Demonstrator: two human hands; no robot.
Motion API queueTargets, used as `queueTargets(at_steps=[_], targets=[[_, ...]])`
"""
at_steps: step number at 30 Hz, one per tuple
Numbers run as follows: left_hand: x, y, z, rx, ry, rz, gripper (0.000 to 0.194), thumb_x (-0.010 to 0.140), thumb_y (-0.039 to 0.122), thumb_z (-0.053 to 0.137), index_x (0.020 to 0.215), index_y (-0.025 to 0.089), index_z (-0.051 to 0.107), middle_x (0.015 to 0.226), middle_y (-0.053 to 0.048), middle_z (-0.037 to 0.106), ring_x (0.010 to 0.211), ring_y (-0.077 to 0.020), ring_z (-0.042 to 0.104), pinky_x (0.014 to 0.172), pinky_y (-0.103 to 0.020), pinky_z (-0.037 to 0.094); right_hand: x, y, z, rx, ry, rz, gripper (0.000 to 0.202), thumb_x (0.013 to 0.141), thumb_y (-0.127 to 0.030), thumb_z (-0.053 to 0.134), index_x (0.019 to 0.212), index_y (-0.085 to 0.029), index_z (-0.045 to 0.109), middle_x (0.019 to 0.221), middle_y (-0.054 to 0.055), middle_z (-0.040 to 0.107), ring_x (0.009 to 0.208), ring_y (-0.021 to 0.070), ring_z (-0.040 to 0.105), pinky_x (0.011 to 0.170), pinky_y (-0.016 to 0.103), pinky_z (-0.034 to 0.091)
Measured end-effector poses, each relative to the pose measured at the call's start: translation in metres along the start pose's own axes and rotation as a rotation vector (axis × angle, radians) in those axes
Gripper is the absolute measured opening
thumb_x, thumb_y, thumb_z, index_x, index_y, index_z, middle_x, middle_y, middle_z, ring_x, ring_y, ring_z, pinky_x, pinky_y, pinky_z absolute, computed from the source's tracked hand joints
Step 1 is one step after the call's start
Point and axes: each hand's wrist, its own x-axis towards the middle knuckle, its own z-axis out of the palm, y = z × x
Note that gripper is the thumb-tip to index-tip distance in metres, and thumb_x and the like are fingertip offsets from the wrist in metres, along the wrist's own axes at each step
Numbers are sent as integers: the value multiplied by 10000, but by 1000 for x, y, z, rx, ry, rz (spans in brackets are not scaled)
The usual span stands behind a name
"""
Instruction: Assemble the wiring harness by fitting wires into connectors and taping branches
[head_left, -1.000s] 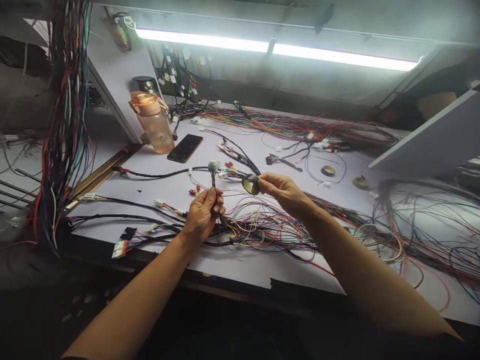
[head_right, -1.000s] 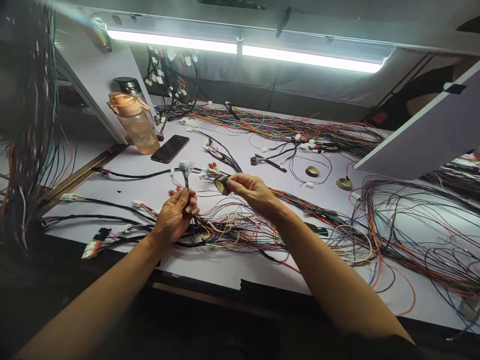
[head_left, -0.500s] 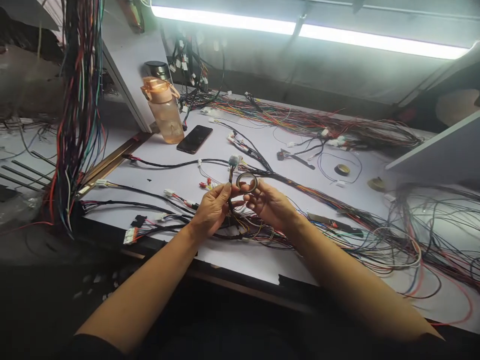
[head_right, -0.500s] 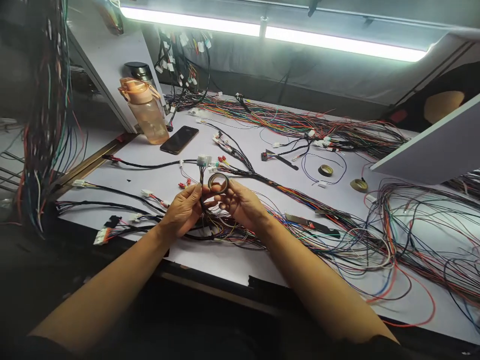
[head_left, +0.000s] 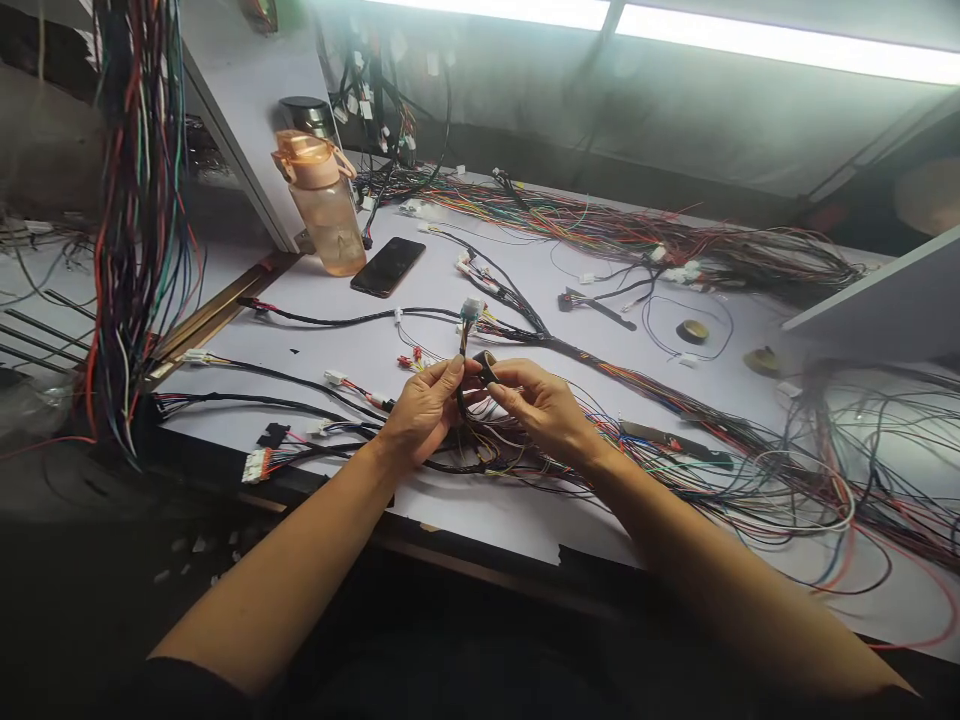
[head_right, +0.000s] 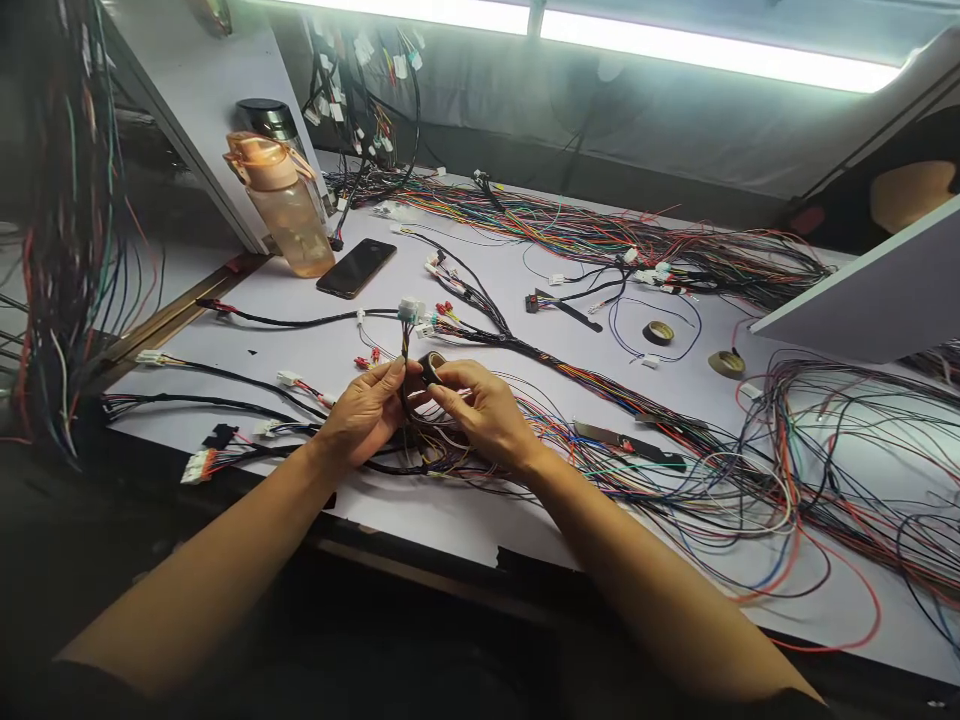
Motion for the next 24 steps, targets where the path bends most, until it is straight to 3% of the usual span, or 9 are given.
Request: queueTargets(at_steps=[3, 6, 10, 16, 20, 24], targets=[[0, 1, 0, 30, 14, -33, 269, 743, 389, 749, 832, 143, 688, 839, -55, 689, 792, -174, 661, 680, -284, 535, 2, 2, -4, -157, 16, -72, 194, 894, -381, 558, 979, -241, 661, 1076, 61, 657, 1001, 206, 568, 789, 340, 447], [-1, 0, 0, 116, 35, -16, 315, 744, 428, 736, 859, 141, 675, 779, -37, 650, 675, -136, 628, 611, -261, 523, 4, -4, -15, -364, 64, -130, 190, 902, -371, 552, 921, -224, 671, 917, 48, 690, 878, 195, 556, 801, 344, 404], [-1, -3, 4, 172, 18, 74, 313, 772, 437, 704, 846, 136, 661, 576, 39, 470, 501, -60, 438, 517, -196, 433, 6, -20, -24, -605, 20, -188, 267, 945, -374, 479, 844, -211, 664, 803, 21, 686, 785, 173, 510, 769, 324, 326], [-4, -8, 5, 266, -26, 147, 288, 842, 446, 611, 840, 158, 617, 577, 62, 316, 478, -57, 266, 458, -186, 286, 9, -30, -14, -799, 28, -194, 376, 993, -360, 355, 785, -197, 621, 727, 16, 644, 733, 158, 474, 713, 316, 258], [-8, -7, 2, 332, -82, 140, 242, 880, 404, 542, 912, 171, 600, 622, 52, 326, 515, -79, 287, 489, -213, 287, 9, -32, -10, -854, 26, -198, 381, 1000, -346, 333, 765, -200, 594, 705, 10, 624, 704, 152, 464, 695, 318, 243], [-12, -1, 3, 532, -95, 188, 209, 888, 379, 535, 902, 176, 580, 714, 20, 437, 597, -101, 379, 564, -238, 355, 10, -39, -6, -945, 46, -223, 386, 998, -336, 338, 697, -193, 532, 646, 15, 580, 658, 152, 433, 680, 318, 238]])
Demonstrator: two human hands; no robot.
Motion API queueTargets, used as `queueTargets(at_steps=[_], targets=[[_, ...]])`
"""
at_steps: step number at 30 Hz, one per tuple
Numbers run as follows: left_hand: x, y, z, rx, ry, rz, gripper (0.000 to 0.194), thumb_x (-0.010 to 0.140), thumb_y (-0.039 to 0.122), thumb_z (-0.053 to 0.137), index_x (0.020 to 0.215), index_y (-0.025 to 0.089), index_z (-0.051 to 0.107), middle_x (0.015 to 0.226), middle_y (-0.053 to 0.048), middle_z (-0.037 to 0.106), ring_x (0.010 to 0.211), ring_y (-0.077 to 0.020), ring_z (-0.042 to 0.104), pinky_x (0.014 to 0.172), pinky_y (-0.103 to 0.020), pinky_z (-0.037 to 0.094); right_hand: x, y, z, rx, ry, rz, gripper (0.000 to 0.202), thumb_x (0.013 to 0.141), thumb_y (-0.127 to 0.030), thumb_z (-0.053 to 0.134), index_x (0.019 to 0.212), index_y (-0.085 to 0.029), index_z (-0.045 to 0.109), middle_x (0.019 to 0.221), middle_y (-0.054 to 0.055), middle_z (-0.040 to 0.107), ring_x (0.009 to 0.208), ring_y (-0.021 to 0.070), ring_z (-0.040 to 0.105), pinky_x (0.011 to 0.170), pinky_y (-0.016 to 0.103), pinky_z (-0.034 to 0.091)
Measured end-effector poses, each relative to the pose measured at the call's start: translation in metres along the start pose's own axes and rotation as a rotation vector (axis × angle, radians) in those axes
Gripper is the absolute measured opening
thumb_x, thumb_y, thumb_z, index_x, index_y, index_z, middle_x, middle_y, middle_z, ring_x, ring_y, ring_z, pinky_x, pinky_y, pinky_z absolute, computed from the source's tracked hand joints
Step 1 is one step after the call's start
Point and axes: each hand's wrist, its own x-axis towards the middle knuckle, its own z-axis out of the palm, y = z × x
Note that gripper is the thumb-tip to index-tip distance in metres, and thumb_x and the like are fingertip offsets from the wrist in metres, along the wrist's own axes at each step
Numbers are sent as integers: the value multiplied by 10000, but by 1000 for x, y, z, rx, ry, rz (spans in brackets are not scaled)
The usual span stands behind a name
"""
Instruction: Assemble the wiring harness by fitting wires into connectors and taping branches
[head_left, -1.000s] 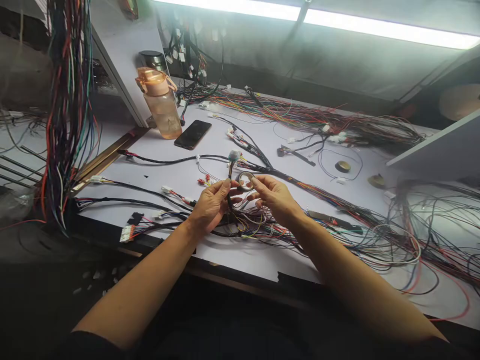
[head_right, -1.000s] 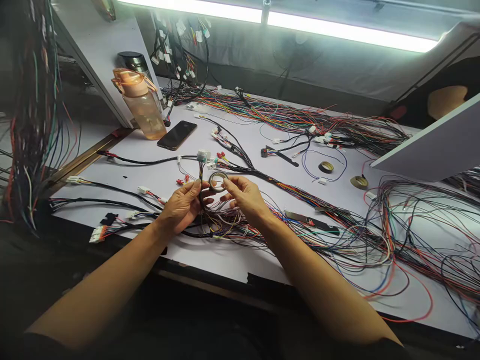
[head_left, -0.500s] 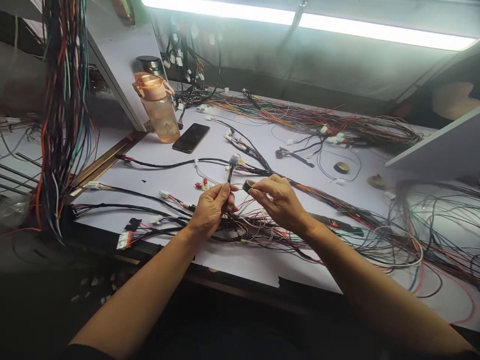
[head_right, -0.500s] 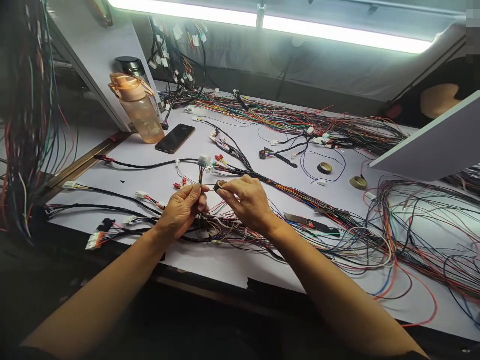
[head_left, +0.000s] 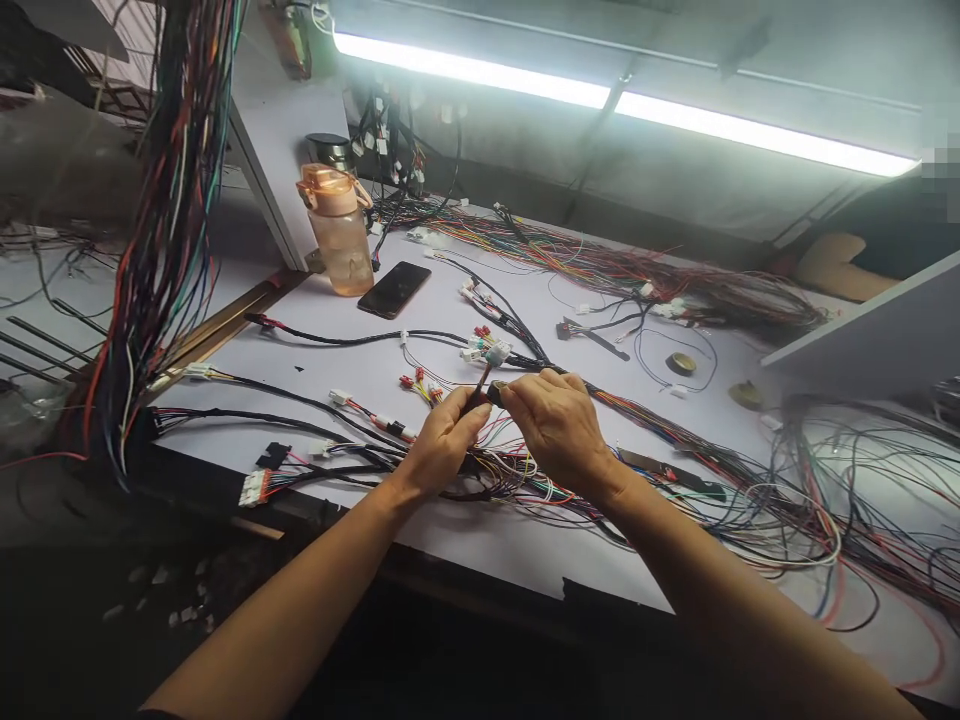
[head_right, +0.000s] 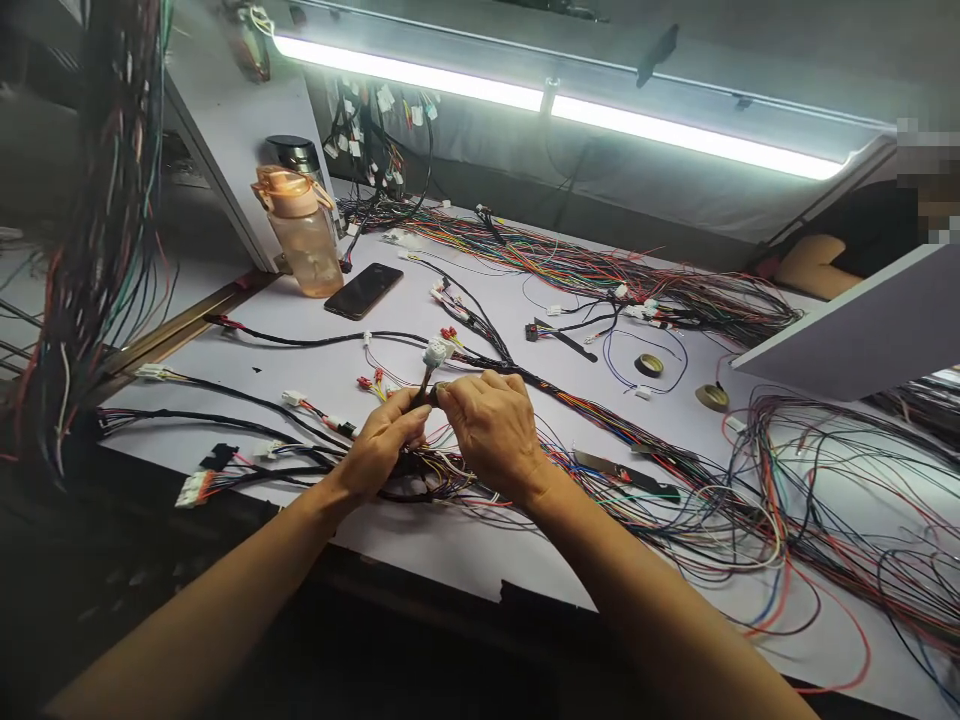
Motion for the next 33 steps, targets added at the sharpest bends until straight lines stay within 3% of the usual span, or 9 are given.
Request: queueTargets(at_steps=[3, 10, 17, 19, 26, 29, 33], targets=[[-1, 1, 0, 122, 13, 41, 247, 902, 418, 516, 856, 180, 565, 748, 8, 473, 637, -112, 421, 596, -244, 367, 1, -6, 0, -34, 15, -11, 368, 996, -324, 351, 692, -194, 513, 644, 15, 577, 658, 151, 439, 682, 318, 238], [3, -10, 1, 152, 117, 88, 336, 896, 471, 505, 733, 188, 583, 575, 24, 422, 528, -119, 366, 513, -254, 290, -3, -14, 5, -66, 36, 1, 353, 989, -300, 360, 699, -192, 532, 655, 24, 597, 651, 155, 434, 685, 329, 225], [1, -3, 2, 338, 152, 182, 346, 907, 426, 499, 669, 183, 561, 553, 18, 440, 519, -113, 375, 516, -252, 301, -6, -7, 10, -68, 44, 41, 351, 986, -313, 380, 720, -188, 571, 665, 17, 622, 663, 148, 451, 691, 325, 219], [1, -5, 0, 319, 124, 157, 363, 913, 455, 477, 682, 183, 541, 537, 30, 414, 496, -105, 357, 498, -247, 304, -7, -1, 13, -43, 36, 91, 363, 986, -337, 386, 723, -186, 585, 681, 10, 633, 673, 144, 462, 694, 319, 218], [8, -13, -1, -54, 103, -41, 334, 906, 498, 478, 810, 181, 527, 545, 78, 273, 451, -70, 260, 432, -204, 291, -14, 6, 13, 200, 35, 169, 383, 989, -389, 372, 774, -195, 622, 708, -13, 635, 685, 127, 494, 713, 299, 233], [8, -11, 0, -29, 115, -19, 272, 875, 458, 563, 904, 190, 528, 618, 67, 336, 490, -62, 307, 456, -192, 310, -16, 5, 12, 178, 35, 156, 375, 986, -383, 380, 781, -190, 628, 707, -4, 638, 682, 133, 489, 715, 305, 232], [7, -12, -1, 117, 142, 8, 259, 852, 435, 611, 890, 193, 527, 696, 45, 420, 551, -62, 386, 504, -193, 358, -16, 2, 14, 140, 28, 135, 359, 984, -370, 392, 789, -188, 631, 738, 0, 661, 696, 138, 492, 725, 312, 234]])
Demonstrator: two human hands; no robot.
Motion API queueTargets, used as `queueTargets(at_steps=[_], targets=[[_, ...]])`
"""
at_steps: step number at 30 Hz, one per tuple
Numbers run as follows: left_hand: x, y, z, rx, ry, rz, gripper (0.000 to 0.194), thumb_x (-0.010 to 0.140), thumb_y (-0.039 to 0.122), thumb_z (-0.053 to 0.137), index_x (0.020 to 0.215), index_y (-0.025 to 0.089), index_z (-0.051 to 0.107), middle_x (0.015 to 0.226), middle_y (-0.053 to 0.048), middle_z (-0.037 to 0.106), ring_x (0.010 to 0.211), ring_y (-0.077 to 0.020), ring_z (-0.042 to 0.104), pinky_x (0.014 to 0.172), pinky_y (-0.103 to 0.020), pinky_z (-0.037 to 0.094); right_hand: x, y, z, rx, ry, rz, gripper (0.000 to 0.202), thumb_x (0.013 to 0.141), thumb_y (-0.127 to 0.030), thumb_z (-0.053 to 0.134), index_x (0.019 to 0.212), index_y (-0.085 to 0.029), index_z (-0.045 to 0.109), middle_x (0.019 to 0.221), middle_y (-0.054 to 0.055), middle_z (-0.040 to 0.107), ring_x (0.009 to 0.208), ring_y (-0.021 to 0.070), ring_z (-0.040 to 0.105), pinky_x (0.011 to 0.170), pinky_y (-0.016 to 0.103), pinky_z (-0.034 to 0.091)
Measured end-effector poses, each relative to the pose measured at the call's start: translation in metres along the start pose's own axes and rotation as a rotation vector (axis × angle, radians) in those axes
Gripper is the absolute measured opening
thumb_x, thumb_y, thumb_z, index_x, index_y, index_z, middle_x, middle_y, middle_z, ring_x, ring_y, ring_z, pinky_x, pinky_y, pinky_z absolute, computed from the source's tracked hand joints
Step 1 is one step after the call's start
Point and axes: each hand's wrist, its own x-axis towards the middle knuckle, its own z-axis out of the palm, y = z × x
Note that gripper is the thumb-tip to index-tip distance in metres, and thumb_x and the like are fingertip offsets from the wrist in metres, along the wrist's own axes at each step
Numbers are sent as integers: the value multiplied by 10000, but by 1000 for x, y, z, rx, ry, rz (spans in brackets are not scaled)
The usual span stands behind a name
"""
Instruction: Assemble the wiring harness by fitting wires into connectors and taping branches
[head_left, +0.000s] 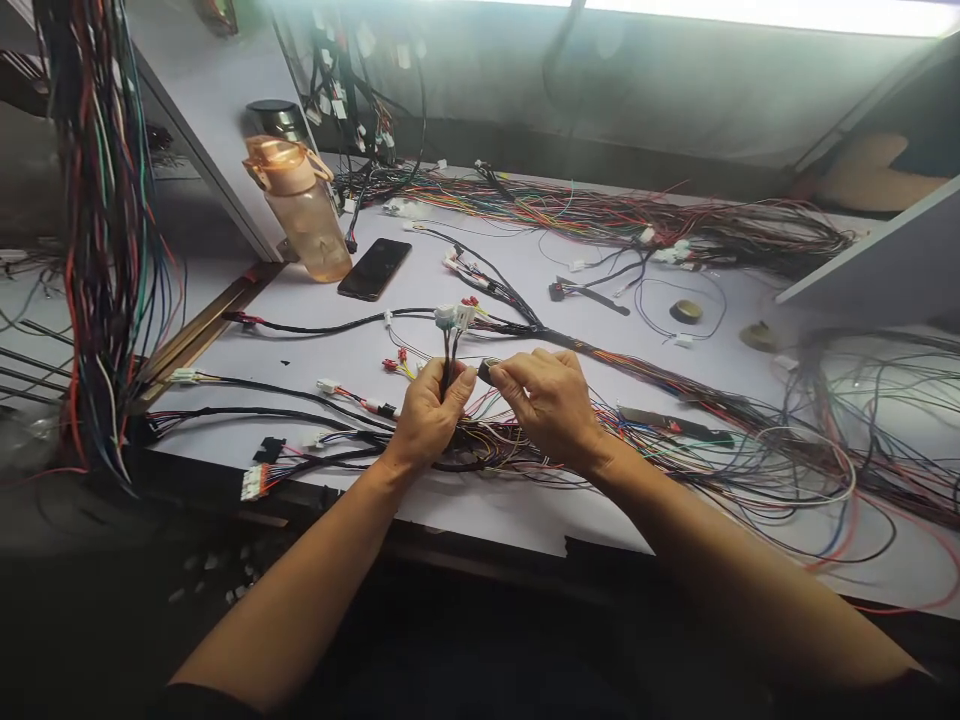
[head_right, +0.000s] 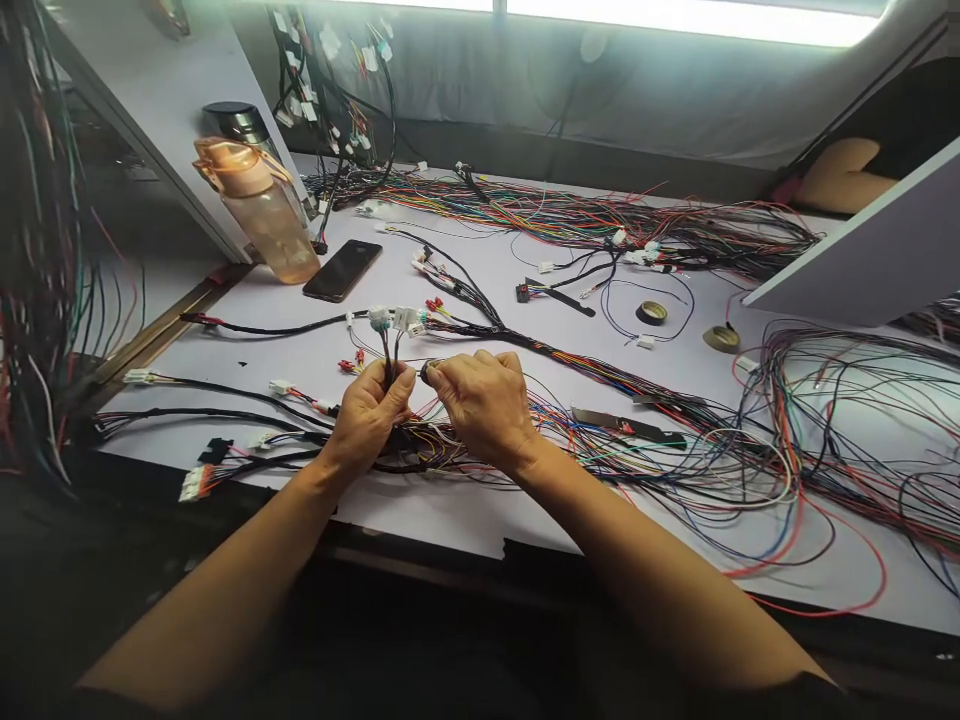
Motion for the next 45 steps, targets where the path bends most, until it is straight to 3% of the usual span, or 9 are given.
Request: queueTargets(at_steps=[15, 25, 31, 40, 45], targets=[[0, 3, 1, -122, 22, -23, 235, 839, 380, 645, 831, 186, 513, 639, 68, 394, 483, -41, 345, 445, -178, 313, 3, -11, 5, -57, 2, 8, 356, 983, -368, 388, 802, -183, 634, 797, 19, 695, 740, 154, 501, 744, 329, 215], [3, 9, -1, -299, -63, -123, 230, 832, 315, 658, 794, 167, 485, 553, 84, 322, 473, -46, 257, 452, -165, 274, 9, -13, 1, -62, -65, 62, 381, 982, -404, 383, 810, -189, 645, 812, 15, 698, 743, 155, 520, 731, 334, 191], [3, 14, -4, -374, -55, -220, 253, 785, 299, 705, 774, 159, 495, 570, 75, 327, 482, -49, 253, 436, -156, 278, 14, -3, 1, -47, -63, -1, 361, 972, -424, 402, 818, -203, 643, 784, 13, 693, 731, 161, 528, 710, 335, 177], [7, 16, -2, -437, -10, -301, 287, 745, 254, 748, 778, 156, 480, 616, 74, 313, 478, -35, 242, 407, -136, 260, 23, 10, -1, -24, -202, -58, 302, 974, -374, 416, 888, -196, 644, 888, 14, 709, 785, 162, 563, 701, 333, 183], [8, 17, -2, -457, -4, -314, 293, 758, 240, 738, 769, 167, 454, 614, 71, 279, 496, -46, 251, 418, -136, 270, 21, 20, 5, 130, -198, -96, 311, 973, -364, 411, 845, -180, 625, 843, 11, 690, 771, 143, 554, 695, 312, 201]])
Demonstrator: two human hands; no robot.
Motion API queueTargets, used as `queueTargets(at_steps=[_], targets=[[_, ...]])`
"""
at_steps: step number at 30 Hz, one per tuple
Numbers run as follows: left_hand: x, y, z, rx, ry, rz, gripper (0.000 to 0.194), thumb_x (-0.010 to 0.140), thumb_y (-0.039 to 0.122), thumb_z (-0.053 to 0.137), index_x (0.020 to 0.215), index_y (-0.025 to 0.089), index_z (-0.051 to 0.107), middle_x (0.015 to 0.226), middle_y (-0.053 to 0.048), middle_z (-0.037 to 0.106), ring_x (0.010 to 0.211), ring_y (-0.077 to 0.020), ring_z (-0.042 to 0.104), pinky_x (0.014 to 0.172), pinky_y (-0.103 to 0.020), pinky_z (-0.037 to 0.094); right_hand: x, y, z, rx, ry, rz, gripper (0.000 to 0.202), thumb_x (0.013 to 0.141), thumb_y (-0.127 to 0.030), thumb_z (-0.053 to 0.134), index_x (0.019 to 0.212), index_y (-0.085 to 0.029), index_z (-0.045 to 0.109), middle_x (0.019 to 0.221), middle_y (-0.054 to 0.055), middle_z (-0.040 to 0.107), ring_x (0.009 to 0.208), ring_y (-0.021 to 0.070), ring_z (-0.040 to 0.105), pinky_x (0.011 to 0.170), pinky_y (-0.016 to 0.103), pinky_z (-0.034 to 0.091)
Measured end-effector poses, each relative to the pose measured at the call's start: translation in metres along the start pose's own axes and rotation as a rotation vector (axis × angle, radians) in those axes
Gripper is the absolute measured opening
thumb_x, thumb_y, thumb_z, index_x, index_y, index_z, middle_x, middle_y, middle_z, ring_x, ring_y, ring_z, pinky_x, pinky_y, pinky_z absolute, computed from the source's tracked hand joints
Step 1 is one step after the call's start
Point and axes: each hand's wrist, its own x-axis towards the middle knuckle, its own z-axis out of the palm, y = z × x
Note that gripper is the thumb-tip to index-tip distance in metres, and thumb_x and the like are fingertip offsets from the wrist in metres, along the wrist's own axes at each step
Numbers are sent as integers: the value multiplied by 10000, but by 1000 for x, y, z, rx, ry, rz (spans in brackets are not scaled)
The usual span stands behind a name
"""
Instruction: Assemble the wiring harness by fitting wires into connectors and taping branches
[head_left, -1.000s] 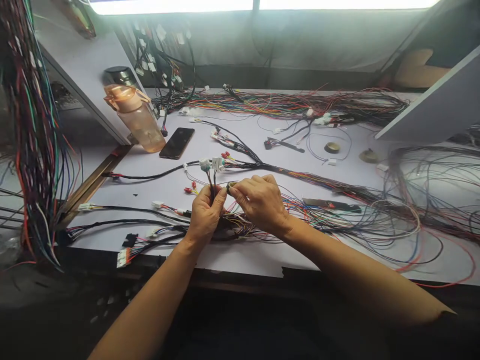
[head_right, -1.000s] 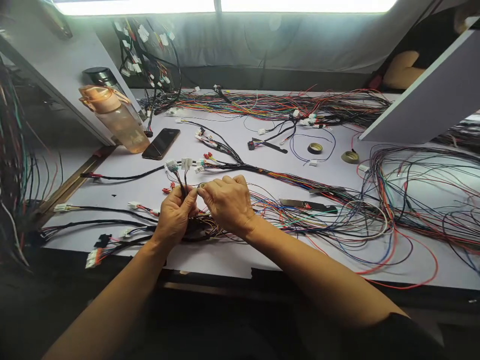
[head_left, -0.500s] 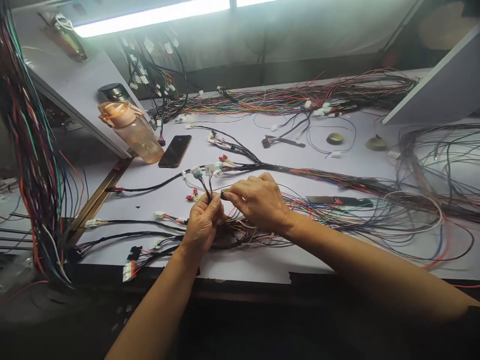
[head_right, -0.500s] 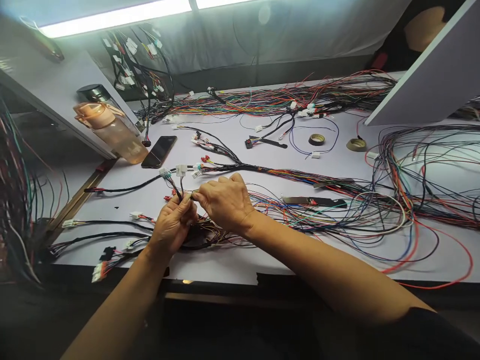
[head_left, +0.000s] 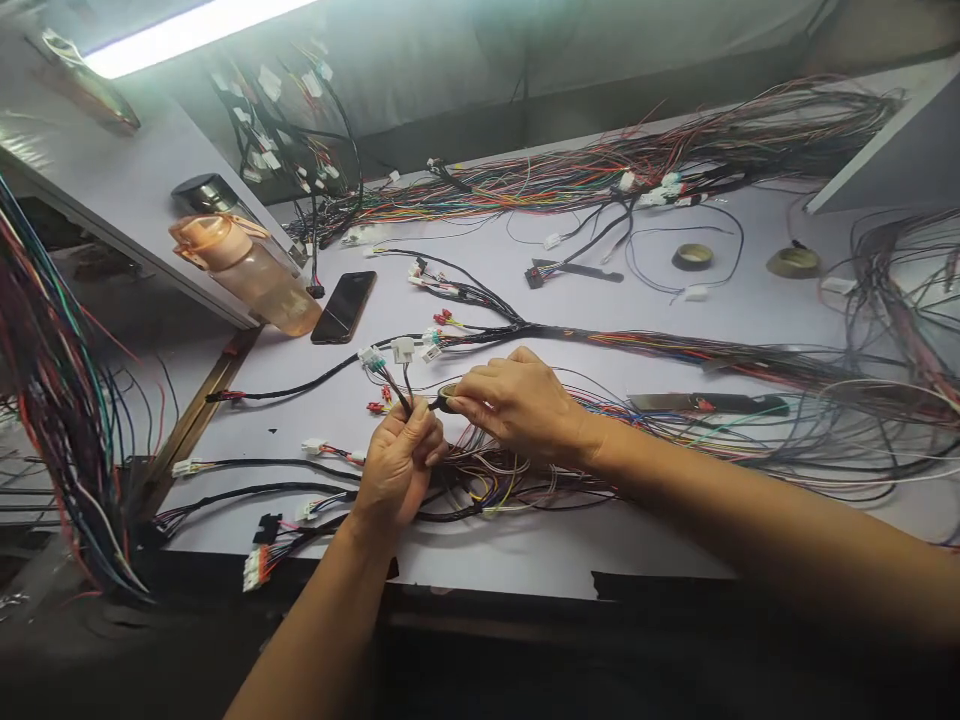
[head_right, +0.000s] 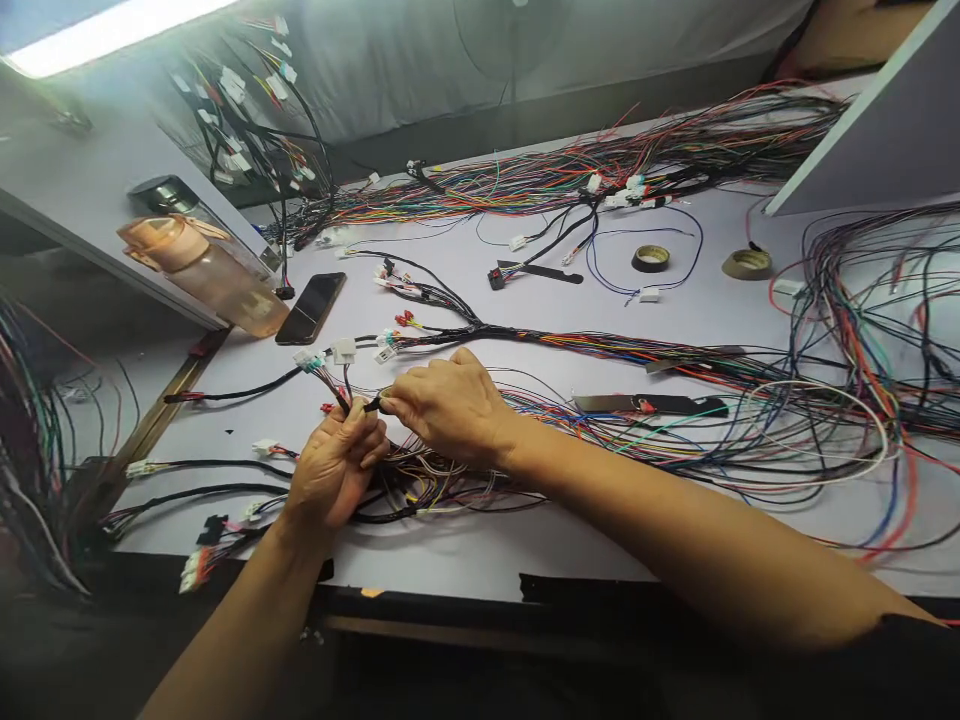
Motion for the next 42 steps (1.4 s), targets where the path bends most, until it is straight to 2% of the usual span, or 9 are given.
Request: queueTargets(at_steps=[6, 8, 12, 19, 29, 33, 35, 38, 42], targets=[[-1, 2, 1, -31, 1, -35, 287, 781, 228, 716, 752, 167, 437, 620, 66, 271, 504, -48, 254, 428, -139, 269, -4, 16, 12, 243, 97, -42, 343, 967, -363, 406, 792, -167, 626, 734, 0, 646, 677, 108, 511, 681, 283, 252], [-1, 2, 1, -41, -5, -36, 269, 806, 228, 692, 749, 166, 436, 618, 67, 257, 498, -48, 240, 430, -142, 268, -3, 19, 12, 336, 99, -66, 330, 956, -359, 425, 798, -165, 639, 713, 4, 639, 643, 101, 495, 658, 267, 278], [1, 1, -1, -62, -3, -32, 271, 819, 265, 685, 749, 168, 442, 615, 69, 231, 496, -53, 228, 430, -146, 267, -3, 23, 12, 507, 89, -72, 226, 874, -373, 578, 919, -164, 653, 757, 11, 659, 641, 102, 512, 626, 239, 329], [-1, 2, 1, -68, 21, -30, 325, 770, 292, 734, 726, 173, 434, 604, 71, 248, 494, -53, 234, 427, -140, 272, -4, 27, 17, 662, 37, -43, 184, 829, -344, 651, 882, -169, 637, 752, -2, 629, 647, 97, 507, 638, 228, 382], [-2, 0, -2, -98, -12, -28, 306, 781, 263, 721, 720, 166, 438, 604, 76, 222, 489, -47, 202, 415, -133, 252, -2, 25, 6, 833, -211, 128, 221, 879, -380, 551, 812, -171, 577, 649, -50, 445, 586, 74, 390, 547, 210, 317], [-1, 1, -2, -121, 11, -37, 343, 772, 312, 735, 707, 166, 431, 605, 77, 228, 484, -45, 194, 409, -131, 256, -4, 29, 6, 995, -312, 191, 281, 872, -455, 547, 818, -179, 551, 633, -57, 447, 541, 70, 393, 506, 210, 309], [-1, 1, -2, -107, 3, -34, 340, 770, 319, 735, 717, 169, 434, 604, 75, 240, 486, -47, 210, 412, -131, 264, -4, 30, 8, 1005, -265, 174, 274, 842, -449, 594, 853, -176, 573, 713, -31, 522, 603, 81, 449, 548, 217, 357], [-2, 2, 0, -96, -8, -33, 312, 776, 280, 727, 735, 173, 437, 602, 75, 244, 484, -48, 220, 419, -132, 269, -3, 29, 12, 965, -127, 104, 288, 779, -386, 687, 953, -182, 583, 869, 8, 587, 739, 106, 514, 654, 241, 419], [-4, 4, 1, -131, -21, -15, 247, 783, 238, 709, 773, 181, 469, 588, 73, 267, 480, -53, 237, 425, -140, 265, -3, 26, 14, 951, -42, 38, 277, 813, -328, 658, 1027, -195, 543, 819, -4, 590, 741, 111, 531, 690, 266, 431]])
